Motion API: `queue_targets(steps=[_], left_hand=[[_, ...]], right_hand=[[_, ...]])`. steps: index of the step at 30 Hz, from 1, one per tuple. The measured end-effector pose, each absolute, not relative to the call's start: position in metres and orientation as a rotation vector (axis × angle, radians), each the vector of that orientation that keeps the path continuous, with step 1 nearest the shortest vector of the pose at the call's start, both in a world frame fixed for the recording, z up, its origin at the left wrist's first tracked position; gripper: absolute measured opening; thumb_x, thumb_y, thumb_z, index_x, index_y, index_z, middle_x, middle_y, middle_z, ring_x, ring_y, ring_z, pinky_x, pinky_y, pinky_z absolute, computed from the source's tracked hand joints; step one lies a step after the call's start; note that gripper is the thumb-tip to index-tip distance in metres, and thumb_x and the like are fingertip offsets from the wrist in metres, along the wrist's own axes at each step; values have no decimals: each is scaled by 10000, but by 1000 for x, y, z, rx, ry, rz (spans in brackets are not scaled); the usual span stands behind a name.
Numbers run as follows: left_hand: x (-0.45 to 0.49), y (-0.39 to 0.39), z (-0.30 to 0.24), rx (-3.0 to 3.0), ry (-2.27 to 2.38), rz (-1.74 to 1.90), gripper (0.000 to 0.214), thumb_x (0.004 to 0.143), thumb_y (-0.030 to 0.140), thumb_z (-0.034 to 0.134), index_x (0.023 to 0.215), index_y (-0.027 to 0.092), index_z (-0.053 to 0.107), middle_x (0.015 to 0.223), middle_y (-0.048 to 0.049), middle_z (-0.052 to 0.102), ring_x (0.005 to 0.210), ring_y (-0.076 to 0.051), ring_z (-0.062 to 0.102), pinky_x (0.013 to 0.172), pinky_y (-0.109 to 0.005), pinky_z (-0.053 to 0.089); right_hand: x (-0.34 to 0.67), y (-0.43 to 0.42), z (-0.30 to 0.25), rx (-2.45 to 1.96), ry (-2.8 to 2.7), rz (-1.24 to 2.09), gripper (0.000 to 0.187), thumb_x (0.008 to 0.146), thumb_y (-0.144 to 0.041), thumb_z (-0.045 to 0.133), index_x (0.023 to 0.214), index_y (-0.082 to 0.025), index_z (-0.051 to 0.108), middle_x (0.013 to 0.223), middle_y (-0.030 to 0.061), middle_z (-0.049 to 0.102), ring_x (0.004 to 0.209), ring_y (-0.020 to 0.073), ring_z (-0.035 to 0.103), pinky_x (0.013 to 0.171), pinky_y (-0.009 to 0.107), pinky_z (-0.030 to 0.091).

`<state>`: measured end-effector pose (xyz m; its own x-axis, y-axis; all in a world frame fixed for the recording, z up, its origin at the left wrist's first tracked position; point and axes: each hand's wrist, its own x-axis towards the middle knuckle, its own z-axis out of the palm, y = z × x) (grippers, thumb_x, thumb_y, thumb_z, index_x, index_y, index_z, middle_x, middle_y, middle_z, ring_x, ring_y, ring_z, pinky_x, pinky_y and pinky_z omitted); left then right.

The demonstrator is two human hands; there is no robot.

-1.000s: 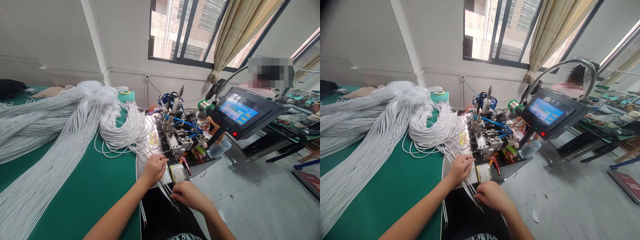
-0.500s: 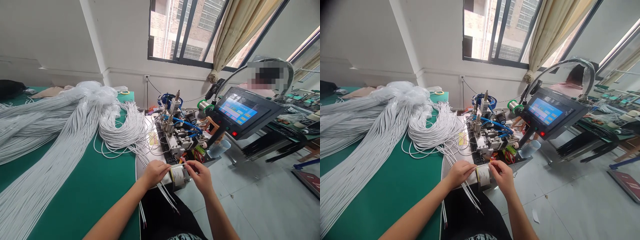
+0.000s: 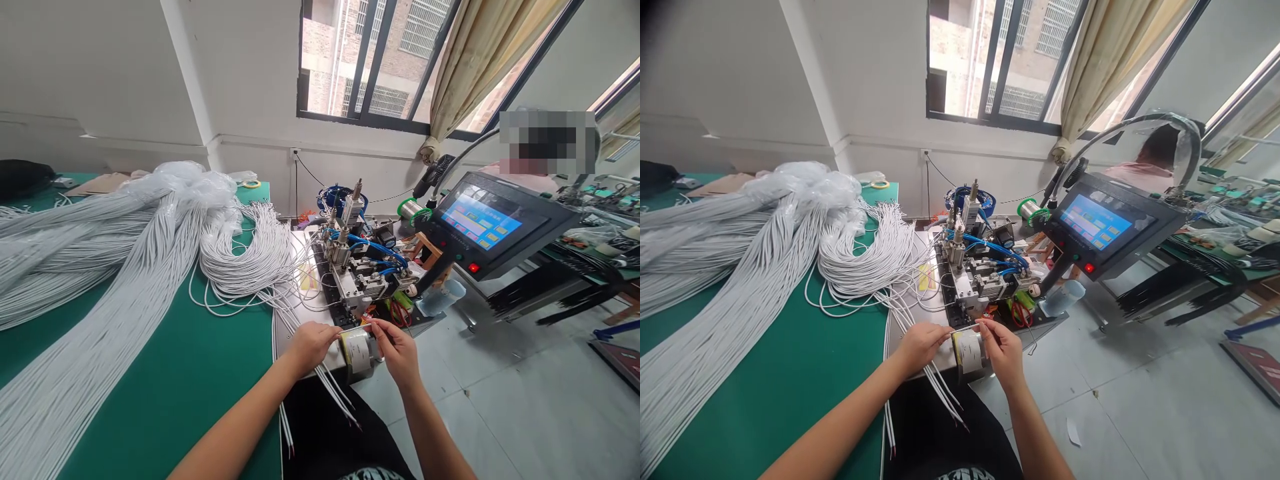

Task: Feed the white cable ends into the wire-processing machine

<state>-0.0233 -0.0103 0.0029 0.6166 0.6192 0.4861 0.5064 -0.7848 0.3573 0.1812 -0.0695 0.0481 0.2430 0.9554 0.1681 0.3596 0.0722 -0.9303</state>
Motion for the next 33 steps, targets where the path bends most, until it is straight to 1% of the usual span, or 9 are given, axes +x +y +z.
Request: queue_targets(steps=[3, 7, 10, 14, 18, 21, 25, 28, 33], left_hand=[[-23, -9, 0, 2642, 969, 874, 239, 936, 227, 417, 1062, 204, 618, 836, -37, 698, 735, -151, 646, 682, -256, 485], [-23, -9, -2, 2626, 996, 840, 240, 920, 203, 438, 1085, 213, 613, 858, -32, 707, 739, -166, 656, 680, -269, 493], [-23, -9, -3, 2615, 999, 829, 252, 913, 196, 450, 1111, 215, 604, 888, -38, 711, 754, -171, 662, 692, -276, 501], [-23, -8, 0, 2591, 998, 814, 282, 916, 189, 434, 1149, 228, 588, 916, -38, 711, 780, -163, 666, 729, -275, 507], [-23, -9, 5, 2559, 1029, 779, 297, 938, 229, 408, 1198, 246, 550, 960, -28, 711, 798, -166, 670, 739, -279, 506], [-23, -9, 7, 2571, 1041, 731, 317, 942, 239, 385, 1225, 249, 528, 931, -26, 713, 771, -177, 671, 710, -285, 504], [-23, -9, 6, 2577, 1037, 729, 330, 929, 218, 390, 1223, 249, 535, 924, -28, 711, 790, -179, 666, 707, -277, 490], [-23, -8, 4, 2551, 1041, 790, 322, 908, 191, 404, 1183, 236, 565, 923, -35, 700, 811, -181, 650, 729, -286, 473], [-22, -7, 6, 2564, 1107, 822, 301, 866, 156, 435, 1097, 214, 620, 798, -48, 648, 775, -196, 595, 728, -321, 430]], right_hand=[[183, -67, 46, -1464, -1305, 763, 392, 844, -516, 539, 985, -181, 686, 783, 56, 706, 416, 103, 446, 409, 251, 385], [186, -65, 45, -1416, -1319, 826, 400, 855, -511, 530, 1005, -170, 675, 824, 62, 706, 417, 91, 433, 414, 246, 380], [187, -64, 44, -1431, -1296, 842, 403, 837, -516, 552, 982, -160, 674, 806, 68, 702, 428, 96, 438, 419, 246, 381], [193, -60, 40, -1495, -1292, 820, 394, 807, -529, 579, 921, -165, 679, 751, 60, 696, 464, 123, 495, 426, 246, 395], [199, -54, 33, -1553, -1403, 679, 333, 812, -481, 586, 890, -172, 680, 754, 61, 693, 581, 167, 581, 527, 266, 458], [201, -50, 28, -1616, -1549, 518, 289, 836, -435, 558, 887, -176, 676, 791, 68, 690, 625, 179, 588, 575, 281, 467], [202, -43, 23, -1665, -1697, 381, 263, 862, -401, 516, 892, -186, 665, 817, 65, 682, 597, 170, 560, 574, 286, 443], [202, -37, 18, -1638, -1726, 398, 280, 885, -401, 476, 858, -191, 660, 805, 60, 678, 624, 177, 568, 607, 284, 437], [202, -26, 8, -1585, -1691, 510, 315, 884, -437, 467, 799, -186, 637, 736, 35, 654, 663, 181, 574, 630, 267, 424]])
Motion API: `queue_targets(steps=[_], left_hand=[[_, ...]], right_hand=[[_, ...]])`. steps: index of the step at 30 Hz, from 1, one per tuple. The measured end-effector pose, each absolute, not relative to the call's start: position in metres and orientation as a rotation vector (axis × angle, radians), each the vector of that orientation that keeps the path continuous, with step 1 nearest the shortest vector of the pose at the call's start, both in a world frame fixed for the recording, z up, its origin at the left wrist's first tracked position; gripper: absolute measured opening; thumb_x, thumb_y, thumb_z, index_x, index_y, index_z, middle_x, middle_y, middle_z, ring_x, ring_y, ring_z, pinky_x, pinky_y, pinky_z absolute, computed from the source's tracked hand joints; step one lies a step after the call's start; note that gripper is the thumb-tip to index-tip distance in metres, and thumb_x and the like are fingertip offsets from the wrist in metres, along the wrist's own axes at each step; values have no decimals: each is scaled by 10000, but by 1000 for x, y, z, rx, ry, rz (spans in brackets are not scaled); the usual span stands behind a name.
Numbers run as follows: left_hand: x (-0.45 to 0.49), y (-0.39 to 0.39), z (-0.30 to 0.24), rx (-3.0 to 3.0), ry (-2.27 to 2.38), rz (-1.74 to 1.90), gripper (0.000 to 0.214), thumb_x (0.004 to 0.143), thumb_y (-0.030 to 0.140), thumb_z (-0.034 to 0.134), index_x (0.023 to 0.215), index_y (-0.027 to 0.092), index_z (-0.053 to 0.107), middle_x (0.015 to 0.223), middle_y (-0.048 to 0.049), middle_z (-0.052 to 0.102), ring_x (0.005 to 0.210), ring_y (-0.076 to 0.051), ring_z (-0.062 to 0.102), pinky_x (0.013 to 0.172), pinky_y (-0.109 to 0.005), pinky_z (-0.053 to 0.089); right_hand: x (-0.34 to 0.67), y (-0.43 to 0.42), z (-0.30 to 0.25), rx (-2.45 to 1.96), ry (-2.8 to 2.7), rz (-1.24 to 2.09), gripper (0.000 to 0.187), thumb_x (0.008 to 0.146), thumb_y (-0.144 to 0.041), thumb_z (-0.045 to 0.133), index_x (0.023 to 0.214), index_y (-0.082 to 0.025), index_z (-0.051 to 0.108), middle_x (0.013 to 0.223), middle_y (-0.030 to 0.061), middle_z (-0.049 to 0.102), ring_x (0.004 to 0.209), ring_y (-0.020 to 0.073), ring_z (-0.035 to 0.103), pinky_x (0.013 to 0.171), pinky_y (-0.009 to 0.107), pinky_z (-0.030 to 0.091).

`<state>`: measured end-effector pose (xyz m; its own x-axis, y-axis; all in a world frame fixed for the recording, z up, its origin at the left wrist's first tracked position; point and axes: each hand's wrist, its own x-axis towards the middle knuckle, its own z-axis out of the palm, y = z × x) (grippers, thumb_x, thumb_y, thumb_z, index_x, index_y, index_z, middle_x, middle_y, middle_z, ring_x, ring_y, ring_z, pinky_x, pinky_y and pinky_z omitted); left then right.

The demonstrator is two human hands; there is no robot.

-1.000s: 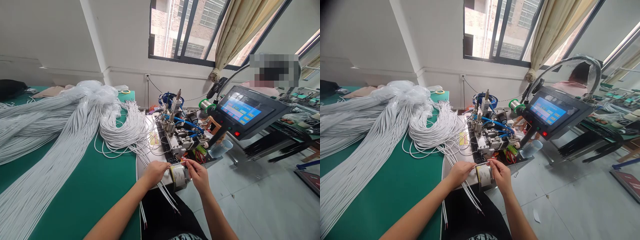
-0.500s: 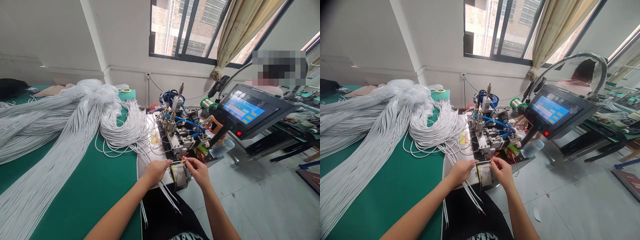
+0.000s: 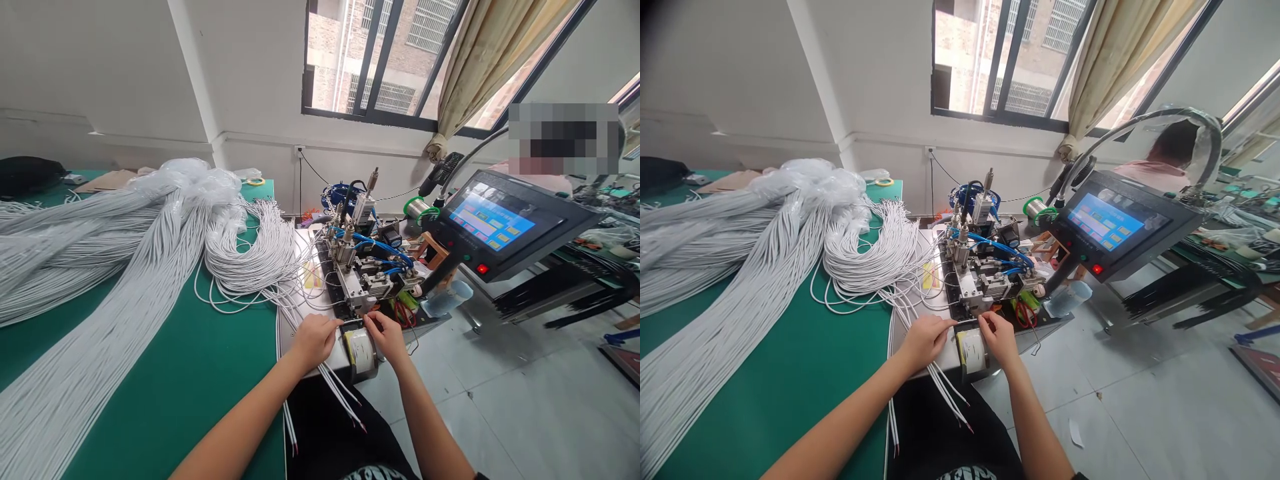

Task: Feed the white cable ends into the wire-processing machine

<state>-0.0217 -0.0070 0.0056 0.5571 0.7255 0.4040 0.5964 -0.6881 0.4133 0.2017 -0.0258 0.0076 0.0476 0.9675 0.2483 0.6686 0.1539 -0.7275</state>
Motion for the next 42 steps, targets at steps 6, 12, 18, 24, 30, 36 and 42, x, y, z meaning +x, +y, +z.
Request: queue_targets(steps=[6, 12, 18, 24, 30, 36, 42], left_hand=[[-21, -7, 8, 2560, 1192, 798, 309, 848, 136, 453, 1085, 233, 625, 824, -41, 638, 818, -200, 558, 811, -376, 375], [-20, -9, 10, 2555, 1257, 773, 330, 836, 130, 452, 1096, 245, 618, 864, -46, 631, 863, -212, 538, 874, -419, 327], [-20, -9, 11, 2550, 1281, 775, 348, 818, 120, 456, 1096, 248, 621, 852, -46, 624, 859, -216, 529, 872, -420, 322], [-21, -9, 10, 2563, 1264, 804, 353, 809, 118, 454, 1090, 244, 626, 831, -40, 612, 860, -214, 519, 896, -426, 312], [-20, -8, 9, 2562, 1254, 798, 351, 809, 119, 451, 1088, 238, 628, 829, -43, 613, 854, -215, 517, 885, -423, 316], [-20, -9, 10, 2549, 1247, 786, 339, 811, 127, 457, 1080, 241, 629, 828, -43, 613, 855, -215, 521, 884, -426, 316], [-21, -8, 11, 2530, 1225, 793, 332, 820, 127, 449, 1079, 232, 629, 827, -42, 619, 840, -207, 528, 881, -420, 324]], right_hand=[[203, -16, -4, -1555, -1620, 644, 327, 859, -464, 486, 756, -177, 603, 695, 15, 602, 652, 167, 536, 609, 249, 407], [203, -9, -6, -1532, -1619, 622, 303, 841, -443, 505, 730, -173, 582, 676, 12, 576, 634, 158, 507, 606, 246, 388], [204, 0, -12, -1499, -1593, 753, 304, 844, -430, 487, 657, -192, 501, 590, -23, 476, 575, 134, 437, 557, 240, 343], [207, 1, -17, -1506, -1561, 782, 282, 825, -417, 512, 659, -190, 503, 587, -23, 475, 571, 133, 425, 550, 243, 332], [207, 0, -16, -1477, -1512, 896, 289, 810, -422, 512, 636, -194, 477, 568, -28, 461, 559, 130, 416, 535, 241, 322], [207, 0, -16, -1447, -1490, 954, 291, 807, -424, 519, 635, -197, 463, 567, -36, 439, 548, 121, 388, 526, 235, 305], [208, -1, -20, -1414, -1479, 967, 282, 801, -419, 537, 643, -194, 474, 578, -40, 432, 549, 119, 381, 528, 235, 302]])
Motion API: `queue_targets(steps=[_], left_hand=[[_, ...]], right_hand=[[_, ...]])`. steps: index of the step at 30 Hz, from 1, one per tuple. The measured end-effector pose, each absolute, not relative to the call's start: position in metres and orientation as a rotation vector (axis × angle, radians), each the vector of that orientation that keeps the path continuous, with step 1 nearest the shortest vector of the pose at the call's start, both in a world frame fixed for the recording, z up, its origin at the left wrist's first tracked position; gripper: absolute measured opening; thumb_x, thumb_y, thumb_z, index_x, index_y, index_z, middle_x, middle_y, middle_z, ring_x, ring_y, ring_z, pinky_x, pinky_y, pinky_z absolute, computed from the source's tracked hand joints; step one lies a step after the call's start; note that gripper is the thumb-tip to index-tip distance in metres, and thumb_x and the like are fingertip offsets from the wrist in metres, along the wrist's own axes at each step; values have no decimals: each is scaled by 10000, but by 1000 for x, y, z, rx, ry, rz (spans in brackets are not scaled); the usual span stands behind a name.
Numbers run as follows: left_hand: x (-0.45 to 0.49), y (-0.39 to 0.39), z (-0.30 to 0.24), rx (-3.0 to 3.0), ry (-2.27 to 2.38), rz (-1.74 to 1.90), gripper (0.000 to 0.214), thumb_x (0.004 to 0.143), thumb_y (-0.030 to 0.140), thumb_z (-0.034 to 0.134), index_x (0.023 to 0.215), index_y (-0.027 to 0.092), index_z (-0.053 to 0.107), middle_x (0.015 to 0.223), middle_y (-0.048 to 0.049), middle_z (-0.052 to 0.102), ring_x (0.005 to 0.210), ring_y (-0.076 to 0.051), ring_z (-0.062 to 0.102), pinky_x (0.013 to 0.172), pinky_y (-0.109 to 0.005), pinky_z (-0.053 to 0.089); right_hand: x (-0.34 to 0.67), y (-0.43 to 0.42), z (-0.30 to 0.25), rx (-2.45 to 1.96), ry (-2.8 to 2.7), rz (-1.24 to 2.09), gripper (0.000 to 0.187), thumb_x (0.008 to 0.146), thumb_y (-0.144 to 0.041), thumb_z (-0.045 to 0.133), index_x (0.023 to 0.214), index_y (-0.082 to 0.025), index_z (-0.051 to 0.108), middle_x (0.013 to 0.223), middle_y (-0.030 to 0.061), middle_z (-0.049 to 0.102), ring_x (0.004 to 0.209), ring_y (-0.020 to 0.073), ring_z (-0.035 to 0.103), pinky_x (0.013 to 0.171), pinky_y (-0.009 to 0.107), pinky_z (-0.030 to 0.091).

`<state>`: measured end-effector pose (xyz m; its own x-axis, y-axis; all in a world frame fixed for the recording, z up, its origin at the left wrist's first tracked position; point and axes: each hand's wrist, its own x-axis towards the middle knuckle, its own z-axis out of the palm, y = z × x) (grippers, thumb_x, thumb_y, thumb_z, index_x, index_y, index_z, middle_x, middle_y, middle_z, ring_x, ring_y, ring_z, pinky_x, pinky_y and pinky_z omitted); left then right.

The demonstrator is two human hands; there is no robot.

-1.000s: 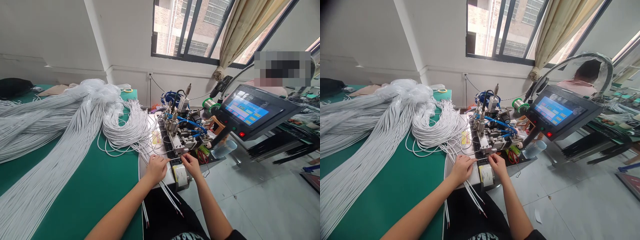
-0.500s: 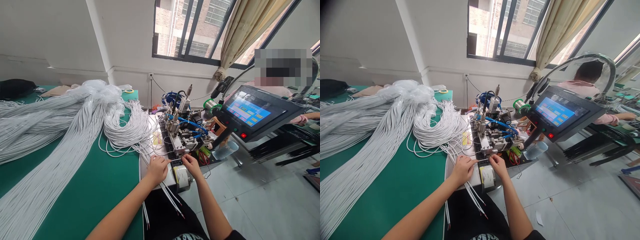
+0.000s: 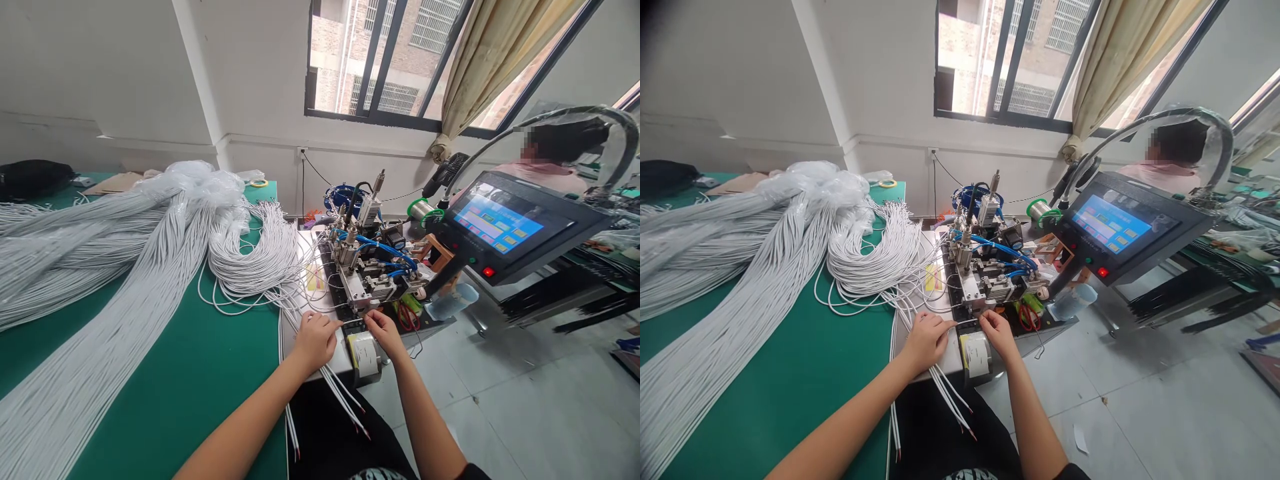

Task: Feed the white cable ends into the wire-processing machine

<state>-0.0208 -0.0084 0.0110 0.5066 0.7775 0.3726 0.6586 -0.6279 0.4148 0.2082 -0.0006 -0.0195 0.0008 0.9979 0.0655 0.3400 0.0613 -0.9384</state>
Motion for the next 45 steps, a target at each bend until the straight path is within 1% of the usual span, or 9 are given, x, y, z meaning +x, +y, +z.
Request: queue_targets(steps=[15, 22, 30, 37, 45], left_hand=[[-22, -9, 9, 2493, 1202, 809, 327, 825, 135, 448, 1075, 235, 634, 824, -42, 623, 852, -202, 536, 878, -399, 346], [-22, -9, 10, 2491, 1195, 794, 315, 836, 142, 454, 1081, 234, 630, 833, -37, 627, 860, -202, 537, 869, -390, 357], [-22, -8, 10, 2489, 1186, 793, 304, 847, 146, 450, 1076, 222, 635, 828, -37, 633, 849, -195, 541, 863, -383, 360], [-22, -8, 9, 2497, 1176, 790, 303, 841, 143, 457, 1075, 221, 632, 831, -36, 640, 854, -198, 546, 864, -381, 366], [-22, -7, 8, 2493, 1166, 791, 297, 853, 157, 445, 1074, 228, 631, 825, -37, 645, 849, -200, 556, 853, -378, 371]], right_hand=[[206, -2, -19, -1427, -1479, 971, 324, 807, -460, 521, 632, -198, 444, 589, -43, 392, 566, 119, 356, 536, 233, 293], [206, -3, -19, -1445, -1493, 968, 368, 807, -525, 497, 640, -205, 426, 596, -36, 383, 577, 129, 357, 549, 239, 302], [207, -2, -21, -1416, -1480, 966, 331, 808, -477, 508, 640, -202, 431, 596, -42, 385, 574, 124, 354, 546, 237, 295], [204, -2, -18, -1436, -1473, 964, 358, 805, -507, 505, 634, -205, 416, 590, -42, 369, 571, 124, 349, 542, 237, 298], [203, -3, -18, -1423, -1463, 963, 354, 806, -500, 509, 631, -204, 422, 585, -41, 377, 567, 123, 353, 537, 238, 305]])
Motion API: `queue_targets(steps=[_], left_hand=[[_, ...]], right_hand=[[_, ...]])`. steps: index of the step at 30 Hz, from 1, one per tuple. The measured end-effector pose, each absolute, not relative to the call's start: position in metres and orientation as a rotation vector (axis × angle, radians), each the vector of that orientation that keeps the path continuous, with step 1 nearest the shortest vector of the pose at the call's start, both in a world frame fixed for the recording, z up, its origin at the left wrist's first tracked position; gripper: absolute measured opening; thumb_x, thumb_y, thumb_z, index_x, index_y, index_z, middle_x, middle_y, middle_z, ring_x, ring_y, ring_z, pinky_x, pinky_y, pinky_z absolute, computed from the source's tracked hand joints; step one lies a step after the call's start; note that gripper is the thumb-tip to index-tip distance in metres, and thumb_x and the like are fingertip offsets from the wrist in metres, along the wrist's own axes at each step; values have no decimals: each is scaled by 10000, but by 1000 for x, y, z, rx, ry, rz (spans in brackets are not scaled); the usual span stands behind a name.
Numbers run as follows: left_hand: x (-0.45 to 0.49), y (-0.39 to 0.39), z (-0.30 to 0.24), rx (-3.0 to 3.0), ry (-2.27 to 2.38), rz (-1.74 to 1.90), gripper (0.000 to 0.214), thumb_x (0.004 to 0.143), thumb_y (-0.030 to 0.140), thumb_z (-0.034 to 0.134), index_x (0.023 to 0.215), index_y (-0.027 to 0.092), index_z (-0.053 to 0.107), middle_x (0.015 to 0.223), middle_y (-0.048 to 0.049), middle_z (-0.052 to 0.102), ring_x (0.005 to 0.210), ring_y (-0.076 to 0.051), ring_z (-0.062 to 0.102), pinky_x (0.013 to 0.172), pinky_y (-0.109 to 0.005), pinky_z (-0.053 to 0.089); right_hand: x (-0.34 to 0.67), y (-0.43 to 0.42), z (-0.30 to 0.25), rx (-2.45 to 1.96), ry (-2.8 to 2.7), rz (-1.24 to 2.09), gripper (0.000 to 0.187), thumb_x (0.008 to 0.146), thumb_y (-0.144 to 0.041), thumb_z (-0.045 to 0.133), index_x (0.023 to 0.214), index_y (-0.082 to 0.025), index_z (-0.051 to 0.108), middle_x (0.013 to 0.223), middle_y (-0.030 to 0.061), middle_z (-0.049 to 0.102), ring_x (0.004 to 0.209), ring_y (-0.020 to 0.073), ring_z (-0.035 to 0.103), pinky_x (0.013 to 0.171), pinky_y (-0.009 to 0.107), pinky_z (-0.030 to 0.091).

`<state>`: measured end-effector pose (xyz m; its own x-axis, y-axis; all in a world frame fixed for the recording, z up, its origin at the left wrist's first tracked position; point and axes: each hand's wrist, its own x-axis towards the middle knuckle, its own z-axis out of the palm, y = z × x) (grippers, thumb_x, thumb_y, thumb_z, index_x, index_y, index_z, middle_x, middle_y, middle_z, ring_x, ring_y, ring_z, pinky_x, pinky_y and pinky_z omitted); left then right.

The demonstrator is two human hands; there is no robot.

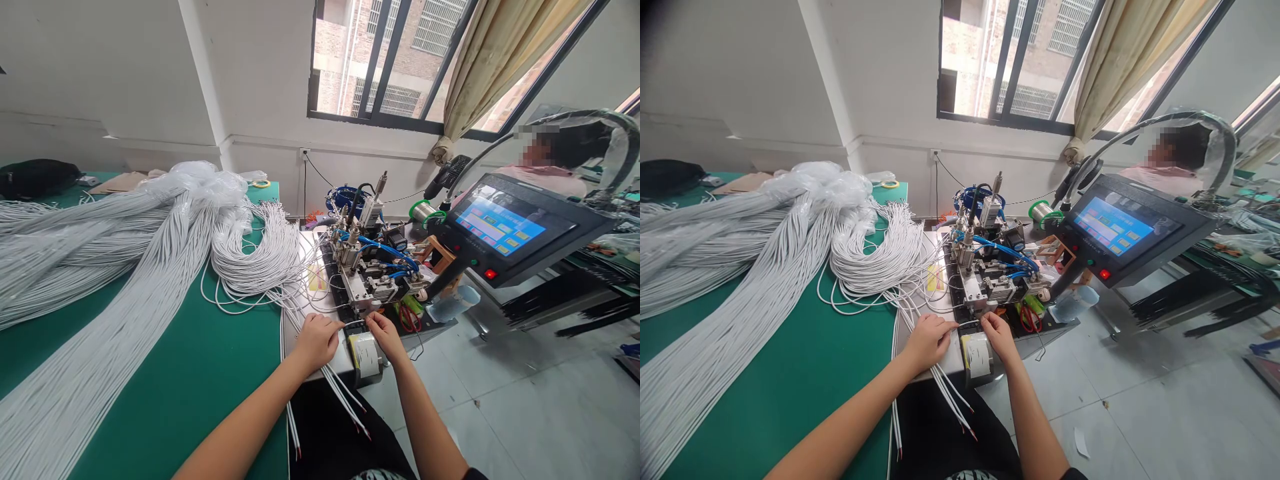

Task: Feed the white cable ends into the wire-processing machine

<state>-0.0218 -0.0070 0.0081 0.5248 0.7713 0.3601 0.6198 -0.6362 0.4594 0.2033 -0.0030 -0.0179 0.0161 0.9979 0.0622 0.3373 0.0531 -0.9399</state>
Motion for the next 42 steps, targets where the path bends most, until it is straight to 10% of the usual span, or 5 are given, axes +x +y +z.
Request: queue_targets(steps=[42], left_hand=[[-21, -8, 9, 2549, 1215, 784, 310, 843, 136, 451, 1082, 234, 623, 843, -44, 608, 857, -208, 529, 837, -383, 363]], right_hand=[[203, -3, -22, -1417, -1430, 911, 348, 800, -488, 540, 636, -193, 454, 583, -41, 397, 555, 117, 365, 528, 235, 299]])
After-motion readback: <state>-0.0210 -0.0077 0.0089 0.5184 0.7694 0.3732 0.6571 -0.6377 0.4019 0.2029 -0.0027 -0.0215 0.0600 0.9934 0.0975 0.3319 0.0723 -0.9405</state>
